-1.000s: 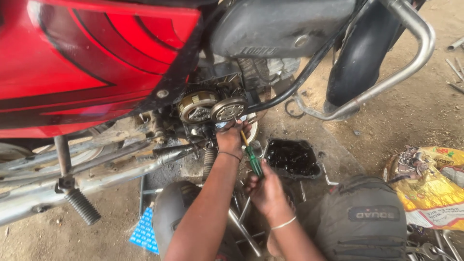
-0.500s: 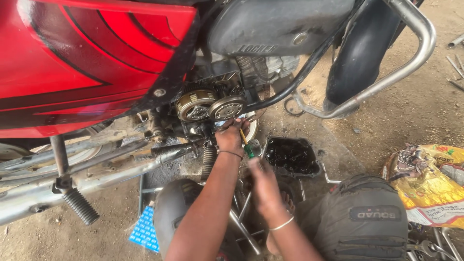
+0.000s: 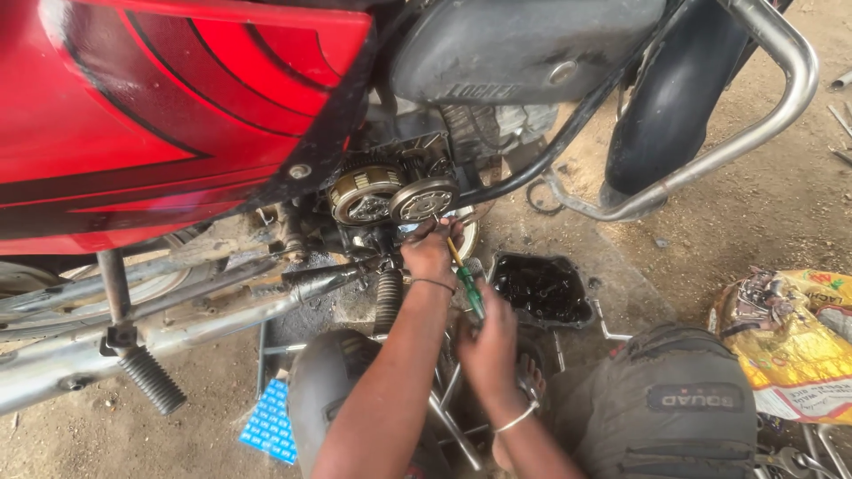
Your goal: The person kneels beside a motorcycle with its clutch cover removed and works on the clutch assembly. They wipe a clutch component with a cloth, use a screwdriver on the engine parts, and handle small parts and fasteners around the open engine case.
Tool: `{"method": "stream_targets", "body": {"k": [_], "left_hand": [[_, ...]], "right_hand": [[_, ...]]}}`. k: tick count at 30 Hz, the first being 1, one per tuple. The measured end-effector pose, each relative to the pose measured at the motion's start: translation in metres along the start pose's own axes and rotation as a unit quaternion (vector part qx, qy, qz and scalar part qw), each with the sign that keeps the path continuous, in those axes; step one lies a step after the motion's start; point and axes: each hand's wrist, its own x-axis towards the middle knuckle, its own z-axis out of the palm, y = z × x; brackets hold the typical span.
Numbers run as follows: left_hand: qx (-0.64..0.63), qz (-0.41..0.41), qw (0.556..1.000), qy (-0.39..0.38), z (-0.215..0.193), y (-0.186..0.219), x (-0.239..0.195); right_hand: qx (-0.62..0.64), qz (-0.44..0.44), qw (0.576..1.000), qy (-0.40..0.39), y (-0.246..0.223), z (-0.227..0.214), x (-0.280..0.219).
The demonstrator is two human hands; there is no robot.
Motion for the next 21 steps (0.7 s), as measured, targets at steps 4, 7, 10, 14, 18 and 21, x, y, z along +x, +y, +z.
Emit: {"method": "stream_targets", "body": {"k": [4,7,10,14,18,21], "left_hand": [[0.024,-0.004,1.000,0.018,0.001,0.003,-0.003],[0.028,-0.003,1.000,0.012,-0.003,-0.002,0.003],[0.018,-0.004,1.000,0.009,0.001,0.005,0.001],[0.015,-0.006,1.000,0.013,0.000,0.000,0.000],[0.017,-0.023,0.999,0.016,0.002,0.002,0.001],[0.020,0.007,1.000,0.004,0.002,-0.001,0.001]], "right_hand": [[0.732,0.300,0.603,-0.102,0.101,0.041,-0.076],[0.848,0.346,0.377,-0.142,0.092,0.032,-0.069],[0.636,0.445,0.618,-0.125,0.011,0.018,-0.022],[0.310,0.488,0.814,-0.063,-0.002,0.021,-0.023],[0.274,0.498,0.821,-0.053,0.032,0.031,-0.036],[0.695,0.511,0.496,-0.099,0.051,0.027,-0.040]]}}
